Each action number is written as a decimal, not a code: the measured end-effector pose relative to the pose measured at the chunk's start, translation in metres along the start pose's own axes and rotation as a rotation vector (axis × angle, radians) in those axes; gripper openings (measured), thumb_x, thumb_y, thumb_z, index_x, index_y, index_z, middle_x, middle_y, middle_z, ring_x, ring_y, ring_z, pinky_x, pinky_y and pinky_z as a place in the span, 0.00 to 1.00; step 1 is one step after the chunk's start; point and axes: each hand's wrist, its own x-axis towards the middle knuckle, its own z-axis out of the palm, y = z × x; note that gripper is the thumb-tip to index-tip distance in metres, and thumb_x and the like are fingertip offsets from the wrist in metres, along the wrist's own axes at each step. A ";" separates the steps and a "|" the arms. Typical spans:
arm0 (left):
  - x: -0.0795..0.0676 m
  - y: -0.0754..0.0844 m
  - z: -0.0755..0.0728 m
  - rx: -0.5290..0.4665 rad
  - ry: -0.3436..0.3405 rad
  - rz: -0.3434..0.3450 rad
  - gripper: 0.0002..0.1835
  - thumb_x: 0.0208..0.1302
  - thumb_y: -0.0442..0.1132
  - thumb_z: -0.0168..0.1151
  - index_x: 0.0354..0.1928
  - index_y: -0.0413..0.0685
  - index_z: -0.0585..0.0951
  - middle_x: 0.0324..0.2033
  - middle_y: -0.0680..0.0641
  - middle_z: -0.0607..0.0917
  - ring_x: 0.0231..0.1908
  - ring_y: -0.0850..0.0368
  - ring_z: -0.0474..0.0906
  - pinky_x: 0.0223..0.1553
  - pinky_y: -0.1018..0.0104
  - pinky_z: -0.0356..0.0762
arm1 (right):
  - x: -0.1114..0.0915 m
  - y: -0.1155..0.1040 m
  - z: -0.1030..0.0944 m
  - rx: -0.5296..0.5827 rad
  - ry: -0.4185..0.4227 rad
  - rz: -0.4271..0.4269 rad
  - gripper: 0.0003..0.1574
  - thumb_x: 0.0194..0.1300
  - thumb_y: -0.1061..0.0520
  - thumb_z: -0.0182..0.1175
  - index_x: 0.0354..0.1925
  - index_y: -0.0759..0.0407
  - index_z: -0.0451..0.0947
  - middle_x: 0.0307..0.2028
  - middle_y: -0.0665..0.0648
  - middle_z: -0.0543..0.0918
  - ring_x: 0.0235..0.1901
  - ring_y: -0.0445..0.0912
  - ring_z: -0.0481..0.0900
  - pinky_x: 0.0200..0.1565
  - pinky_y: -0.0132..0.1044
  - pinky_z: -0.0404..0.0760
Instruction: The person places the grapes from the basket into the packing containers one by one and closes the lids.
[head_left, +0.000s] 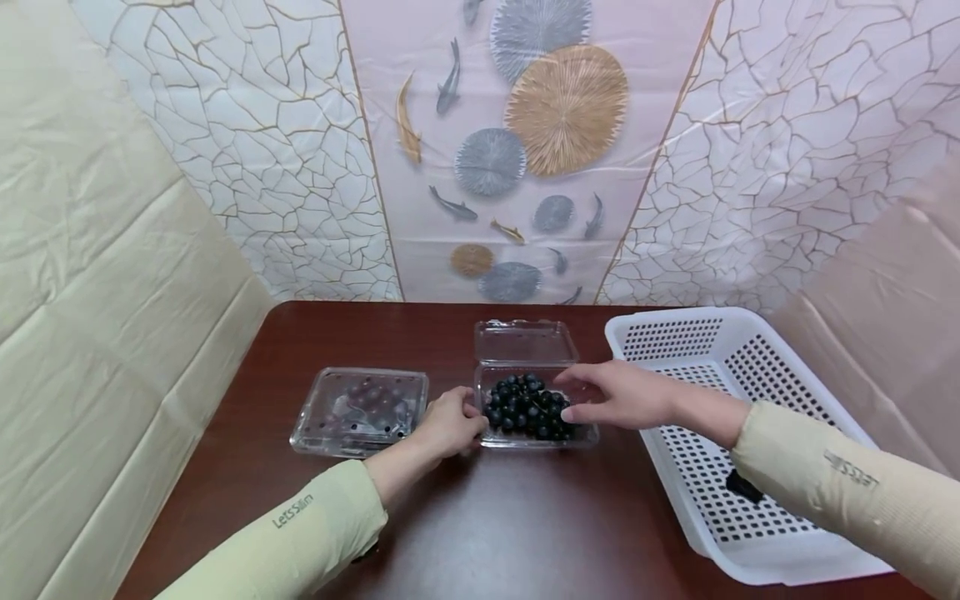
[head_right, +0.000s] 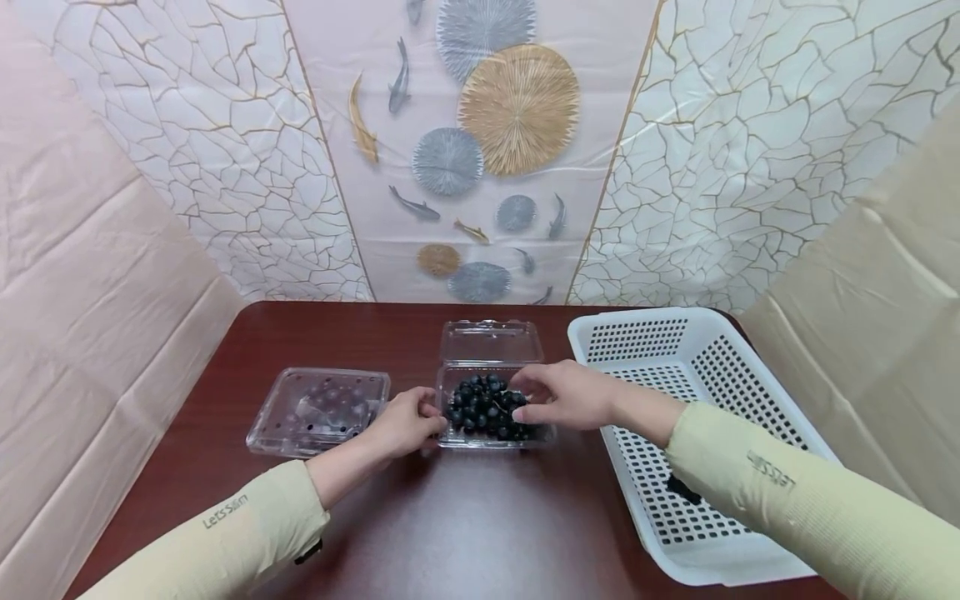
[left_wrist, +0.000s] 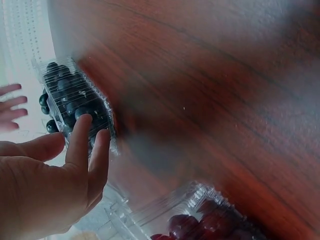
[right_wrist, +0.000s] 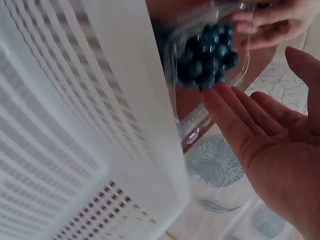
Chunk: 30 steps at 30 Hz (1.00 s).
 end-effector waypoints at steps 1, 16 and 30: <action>0.001 0.000 -0.001 0.007 0.004 0.005 0.29 0.67 0.28 0.68 0.69 0.28 0.73 0.42 0.39 0.91 0.30 0.48 0.92 0.32 0.65 0.91 | -0.005 -0.001 0.003 0.012 0.016 -0.002 0.38 0.77 0.40 0.65 0.69 0.67 0.75 0.59 0.62 0.87 0.59 0.56 0.85 0.62 0.57 0.84; 0.013 0.013 -0.010 0.194 0.015 0.004 0.33 0.68 0.39 0.70 0.71 0.31 0.74 0.47 0.42 0.91 0.53 0.45 0.87 0.64 0.50 0.82 | -0.080 -0.024 0.060 0.034 0.242 0.105 0.46 0.76 0.34 0.63 0.77 0.61 0.69 0.72 0.62 0.76 0.70 0.61 0.75 0.67 0.64 0.77; 0.045 0.041 -0.029 0.236 0.011 -0.054 0.32 0.76 0.45 0.62 0.74 0.34 0.72 0.64 0.38 0.83 0.67 0.41 0.77 0.69 0.49 0.78 | -0.072 -0.036 0.119 0.081 0.448 0.184 0.51 0.75 0.35 0.65 0.82 0.57 0.60 0.80 0.64 0.64 0.76 0.61 0.68 0.68 0.64 0.76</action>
